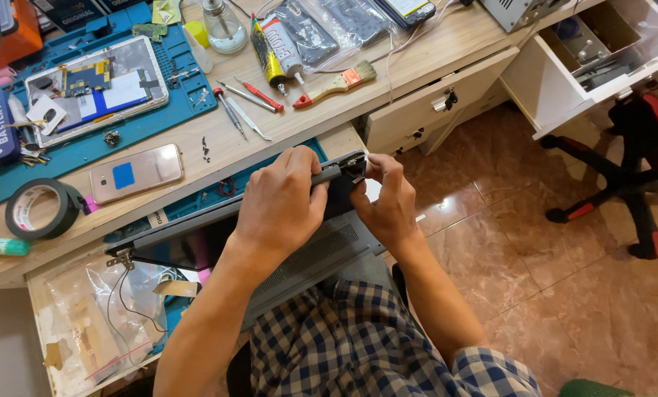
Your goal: The person removes the bezel from a laptop screen by hand. They carefully pry the plastic frame away from the display panel, working along the edges to release clips, and finally lift the bezel off completely.
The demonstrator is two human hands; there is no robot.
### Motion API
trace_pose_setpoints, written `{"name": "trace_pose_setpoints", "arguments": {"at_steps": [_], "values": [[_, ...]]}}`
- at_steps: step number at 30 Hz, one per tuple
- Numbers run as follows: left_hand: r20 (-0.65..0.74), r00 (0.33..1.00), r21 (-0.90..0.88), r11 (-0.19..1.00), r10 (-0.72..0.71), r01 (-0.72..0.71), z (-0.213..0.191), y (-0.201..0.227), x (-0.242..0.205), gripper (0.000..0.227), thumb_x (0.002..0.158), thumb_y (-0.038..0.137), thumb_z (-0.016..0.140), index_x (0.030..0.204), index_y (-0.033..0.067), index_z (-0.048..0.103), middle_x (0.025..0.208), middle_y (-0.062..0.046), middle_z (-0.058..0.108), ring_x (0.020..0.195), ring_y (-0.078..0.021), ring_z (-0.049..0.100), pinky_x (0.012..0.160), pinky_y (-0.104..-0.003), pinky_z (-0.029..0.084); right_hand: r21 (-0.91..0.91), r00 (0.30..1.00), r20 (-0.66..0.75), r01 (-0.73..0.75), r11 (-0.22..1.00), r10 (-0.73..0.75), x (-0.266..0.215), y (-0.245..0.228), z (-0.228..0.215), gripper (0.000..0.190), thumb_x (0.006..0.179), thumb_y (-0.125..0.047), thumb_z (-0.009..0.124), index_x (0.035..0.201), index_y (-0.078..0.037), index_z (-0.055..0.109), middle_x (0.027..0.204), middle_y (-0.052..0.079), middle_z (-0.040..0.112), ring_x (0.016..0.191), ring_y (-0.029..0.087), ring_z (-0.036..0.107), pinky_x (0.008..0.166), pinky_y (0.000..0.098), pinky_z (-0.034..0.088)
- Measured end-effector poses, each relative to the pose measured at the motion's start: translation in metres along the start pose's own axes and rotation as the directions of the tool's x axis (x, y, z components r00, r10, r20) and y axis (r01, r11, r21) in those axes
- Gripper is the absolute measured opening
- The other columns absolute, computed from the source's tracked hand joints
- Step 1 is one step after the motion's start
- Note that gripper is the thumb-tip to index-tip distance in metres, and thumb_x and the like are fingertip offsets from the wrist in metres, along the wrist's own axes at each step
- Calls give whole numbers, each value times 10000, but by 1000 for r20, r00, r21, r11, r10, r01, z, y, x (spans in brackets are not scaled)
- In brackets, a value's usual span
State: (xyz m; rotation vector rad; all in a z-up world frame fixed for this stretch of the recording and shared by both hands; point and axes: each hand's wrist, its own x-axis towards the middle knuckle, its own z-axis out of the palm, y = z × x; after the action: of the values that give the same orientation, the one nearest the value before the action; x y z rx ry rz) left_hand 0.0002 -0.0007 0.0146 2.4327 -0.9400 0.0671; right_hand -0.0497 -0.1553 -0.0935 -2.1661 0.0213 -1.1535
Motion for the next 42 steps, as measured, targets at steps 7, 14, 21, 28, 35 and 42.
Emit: {"name": "trace_pose_setpoints", "arguments": {"at_steps": [7,14,21,28,35,42], "values": [[-1,1000,-1,1000,9,-9,0,-1,0,153,803,153,648,898,117,533,704,-102,566,566,-253,617,572,-341,545,-55,1000,17,-20,998,20,-6,3,4,433,665,28,644,1066,-2,483,737,94,592,658,271,652,608,329,567],[10,1000,-4,1000,7,-7,1,-3,0,155,817,173,640,913,121,529,714,-111,564,574,-252,619,590,-340,553,-67,993,53,-101,993,105,-28,17,9,411,695,12,652,1063,-19,472,739,79,604,679,269,659,614,362,562],[16,1000,4,1000,5,-5,0,-1,-1,161,822,182,642,920,121,529,715,-105,561,570,-243,618,583,-338,555,-79,988,79,-130,988,136,-30,19,8,430,695,-1,680,1070,-25,471,744,81,618,699,276,662,646,369,552],[6,999,8,999,33,-33,0,0,-2,160,822,173,641,919,111,530,714,-109,562,563,-245,616,577,-344,554,-24,988,87,-130,991,131,-29,22,6,470,658,25,683,1079,-26,479,715,58,603,666,254,662,629,353,565],[-1,1000,11,1000,21,-21,0,-1,-2,154,824,181,636,915,122,527,715,-98,556,564,-229,613,585,-327,552,-32,985,120,-124,992,127,-44,30,10,461,691,10,655,1110,-18,466,719,71,593,669,271,648,619,369,561],[-21,1000,19,1000,17,-16,0,0,-2,153,820,179,641,899,128,520,706,-84,548,555,-218,609,581,-315,549,-86,974,156,-150,985,162,-48,31,12,446,711,-13,640,1110,-22,441,692,74,567,634,280,634,581,391,550]]}}
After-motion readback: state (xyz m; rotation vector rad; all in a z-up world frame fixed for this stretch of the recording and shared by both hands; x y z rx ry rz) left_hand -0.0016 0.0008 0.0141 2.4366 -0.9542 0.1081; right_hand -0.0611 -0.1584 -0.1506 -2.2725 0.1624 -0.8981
